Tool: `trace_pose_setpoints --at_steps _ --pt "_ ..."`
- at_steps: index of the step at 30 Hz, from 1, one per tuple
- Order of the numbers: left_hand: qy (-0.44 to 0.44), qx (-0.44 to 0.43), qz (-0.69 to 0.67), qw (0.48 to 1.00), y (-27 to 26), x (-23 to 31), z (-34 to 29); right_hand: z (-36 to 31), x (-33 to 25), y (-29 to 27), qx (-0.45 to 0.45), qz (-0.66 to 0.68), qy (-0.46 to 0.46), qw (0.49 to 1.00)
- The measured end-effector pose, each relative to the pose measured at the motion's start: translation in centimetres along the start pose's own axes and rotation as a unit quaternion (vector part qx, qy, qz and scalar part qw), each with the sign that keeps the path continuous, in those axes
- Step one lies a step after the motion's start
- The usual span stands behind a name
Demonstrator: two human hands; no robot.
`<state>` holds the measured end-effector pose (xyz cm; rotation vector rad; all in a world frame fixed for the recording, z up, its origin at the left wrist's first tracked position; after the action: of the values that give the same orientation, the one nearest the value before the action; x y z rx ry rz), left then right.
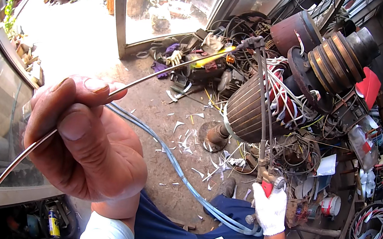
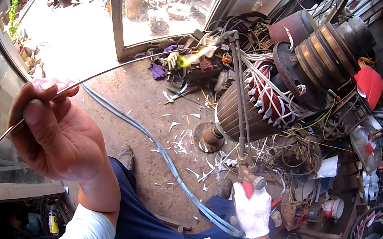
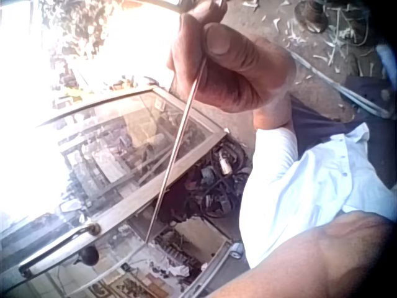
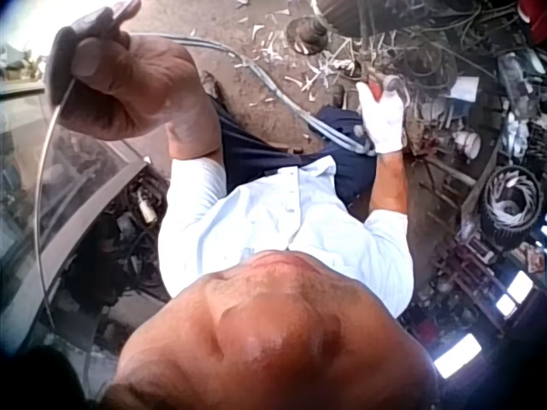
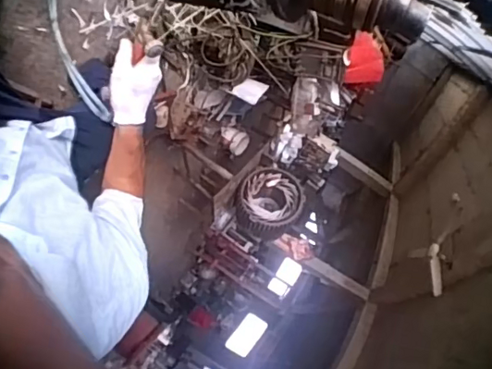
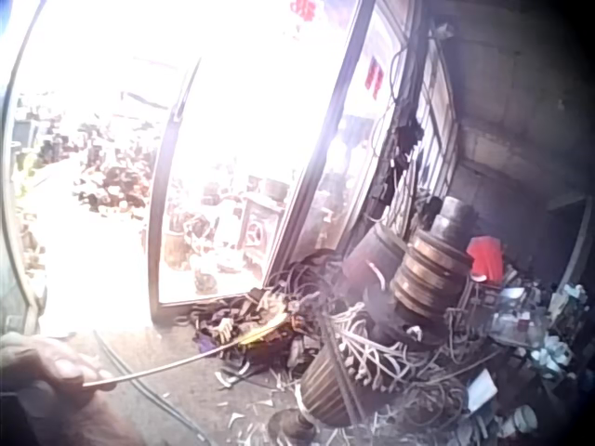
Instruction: The person uses a blowtorch to heat a joint on a copper wire attached to a large electrical component, then applies a filler rod to braze the connection.
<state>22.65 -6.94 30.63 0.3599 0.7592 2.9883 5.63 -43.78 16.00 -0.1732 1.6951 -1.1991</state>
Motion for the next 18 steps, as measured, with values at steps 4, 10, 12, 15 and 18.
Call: trace_pose_setpoints --at_steps 4,10,12,15,18 --pt "-0.005 -0.001 0.005 1.0 0.0 0.1 0.0 0.3 0.8 -0.2 0.0 0.039 0.057 0.998" --pt "-0.004 -0.003 0.008 1.0 -0.1 0.0 0.1 1.0 0.3 -0.4 0.006 0.043 0.049 0.998" --pt "-0.004 -0.005 0.012 1.0 -0.1 0.0 0.1 1.1 0.1 -0.3 0.0 0.018 0.029 0.999" --pt "-0.004 -0.01 0.012 1.0 -0.2 0.0 0.1 1.0 -0.1 -0.2 0.0 0.038 0.045 0.998" --pt "-0.004 -0.007 0.011 1.0 -0.1 0.0 0.0 1.2 0.1 -0.4 0.02 0.034 -0.002 0.999"
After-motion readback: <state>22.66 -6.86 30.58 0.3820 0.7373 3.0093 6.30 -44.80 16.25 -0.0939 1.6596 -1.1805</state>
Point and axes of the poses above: each hand's wrist, its own z-axis towards the middle knuckle, its own y-axis out of the palm, x = y × z, the point moved 10 cm from there along z, towards the middle knuckle, and after that the axes turned 7 degrees about y, right-handed, at the moved point
